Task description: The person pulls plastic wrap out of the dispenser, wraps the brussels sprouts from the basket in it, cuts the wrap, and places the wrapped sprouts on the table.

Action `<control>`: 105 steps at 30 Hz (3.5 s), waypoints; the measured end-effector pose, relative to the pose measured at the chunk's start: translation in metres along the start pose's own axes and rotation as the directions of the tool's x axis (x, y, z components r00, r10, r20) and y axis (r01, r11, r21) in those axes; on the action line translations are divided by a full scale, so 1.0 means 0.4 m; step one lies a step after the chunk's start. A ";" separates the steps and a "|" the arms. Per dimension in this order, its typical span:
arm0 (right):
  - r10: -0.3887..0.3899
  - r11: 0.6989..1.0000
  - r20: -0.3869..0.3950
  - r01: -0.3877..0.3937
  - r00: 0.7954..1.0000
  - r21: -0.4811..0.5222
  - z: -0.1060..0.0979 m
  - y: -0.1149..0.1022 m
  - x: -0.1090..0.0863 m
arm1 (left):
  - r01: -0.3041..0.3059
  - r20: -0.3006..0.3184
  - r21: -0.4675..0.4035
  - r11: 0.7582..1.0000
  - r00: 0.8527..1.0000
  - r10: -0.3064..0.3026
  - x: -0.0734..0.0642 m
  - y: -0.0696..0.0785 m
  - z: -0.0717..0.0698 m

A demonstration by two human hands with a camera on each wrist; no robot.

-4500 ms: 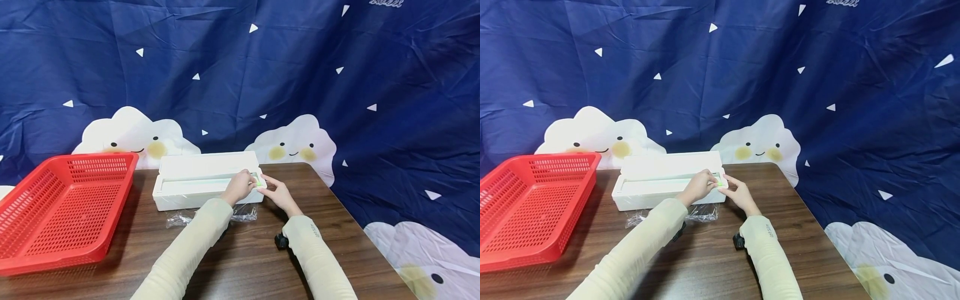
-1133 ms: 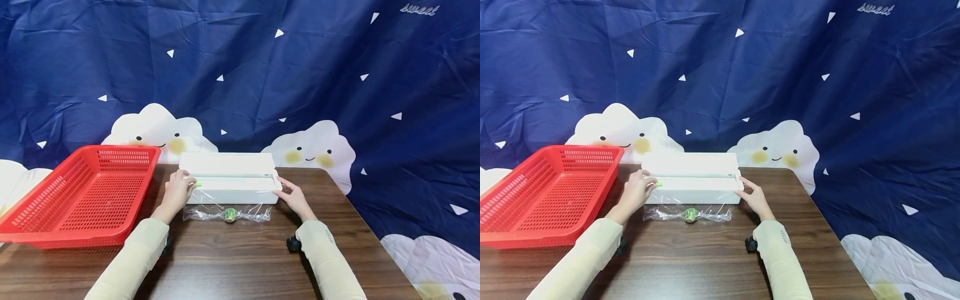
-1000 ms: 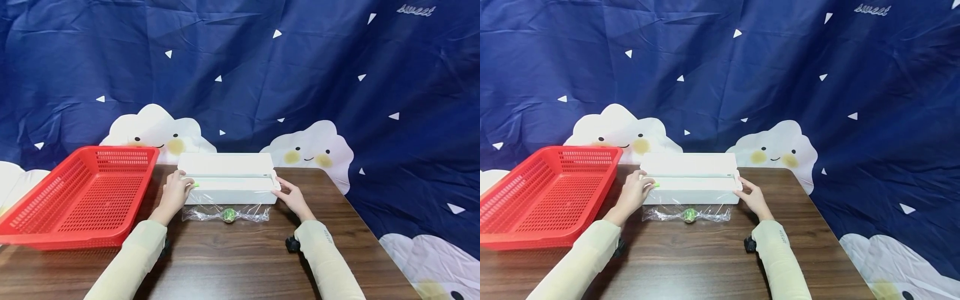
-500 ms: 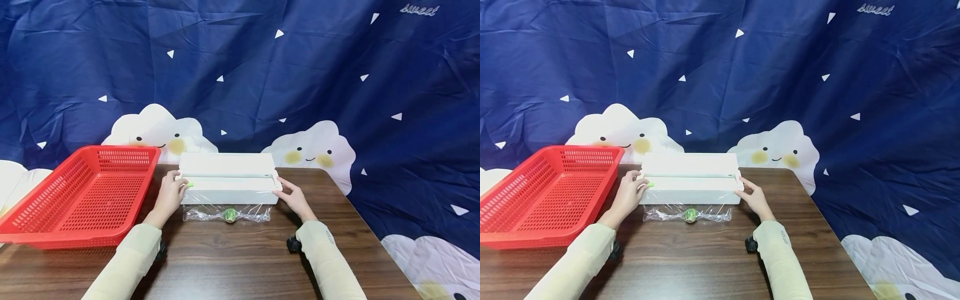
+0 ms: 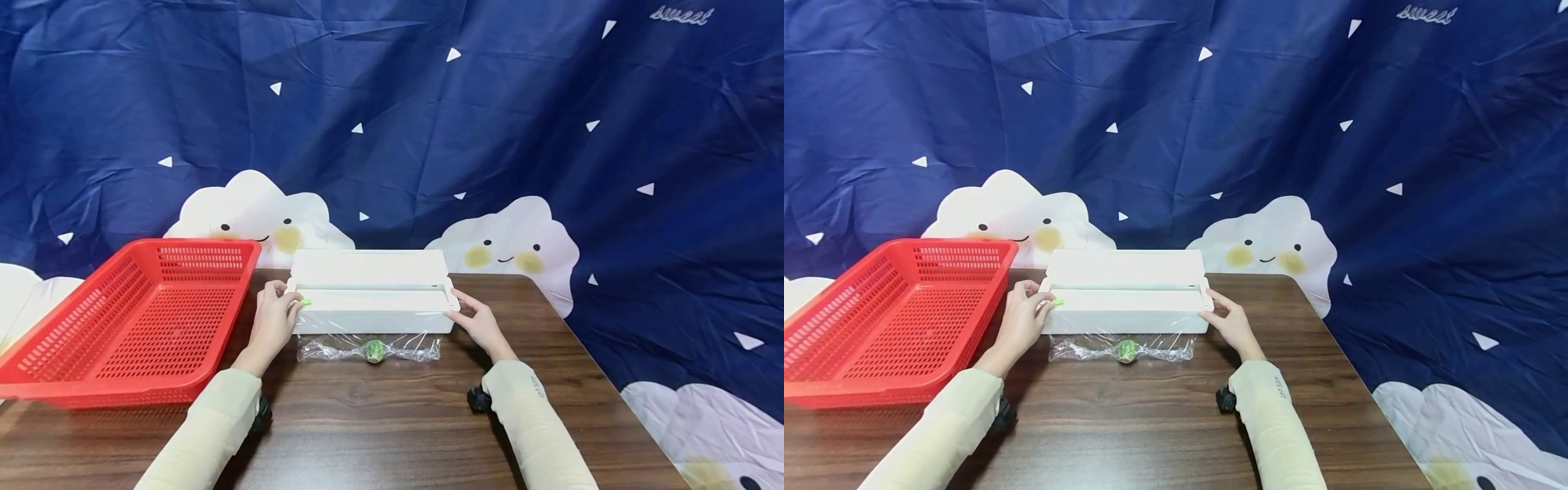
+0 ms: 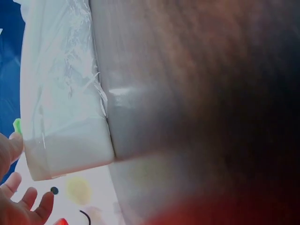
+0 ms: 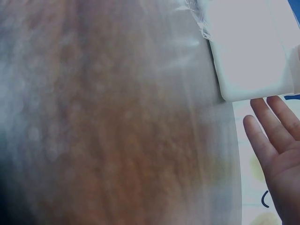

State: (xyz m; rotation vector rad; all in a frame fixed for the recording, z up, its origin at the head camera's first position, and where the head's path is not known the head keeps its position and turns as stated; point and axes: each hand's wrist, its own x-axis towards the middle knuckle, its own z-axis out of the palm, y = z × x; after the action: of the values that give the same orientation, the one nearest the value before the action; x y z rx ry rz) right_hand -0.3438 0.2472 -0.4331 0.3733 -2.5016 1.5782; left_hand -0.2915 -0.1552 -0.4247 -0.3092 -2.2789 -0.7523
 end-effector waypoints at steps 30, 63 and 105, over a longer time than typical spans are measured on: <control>-0.012 1.000 -0.004 0.012 1.000 -0.016 0.001 -0.081 -0.036 | 0.040 0.045 0.045 0.998 0.998 -0.042 -0.003 0.000 -0.018; -0.028 0.998 -0.022 0.026 0.999 -0.050 0.002 -0.014 -0.008 | 0.054 0.041 0.025 0.998 0.998 -0.055 -0.007 -0.003 -0.025; -0.051 0.999 -0.022 0.051 0.998 -0.017 0.007 -0.076 -0.036 | 0.004 0.048 0.042 0.999 0.999 -0.006 -0.007 -0.012 -0.028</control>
State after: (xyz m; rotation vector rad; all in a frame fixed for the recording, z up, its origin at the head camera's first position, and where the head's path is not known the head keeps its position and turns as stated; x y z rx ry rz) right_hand -0.3211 0.2341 -0.4120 0.4115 -2.4674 1.5331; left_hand -0.2854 -0.1658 -0.4223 -0.3052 -2.3379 -0.7061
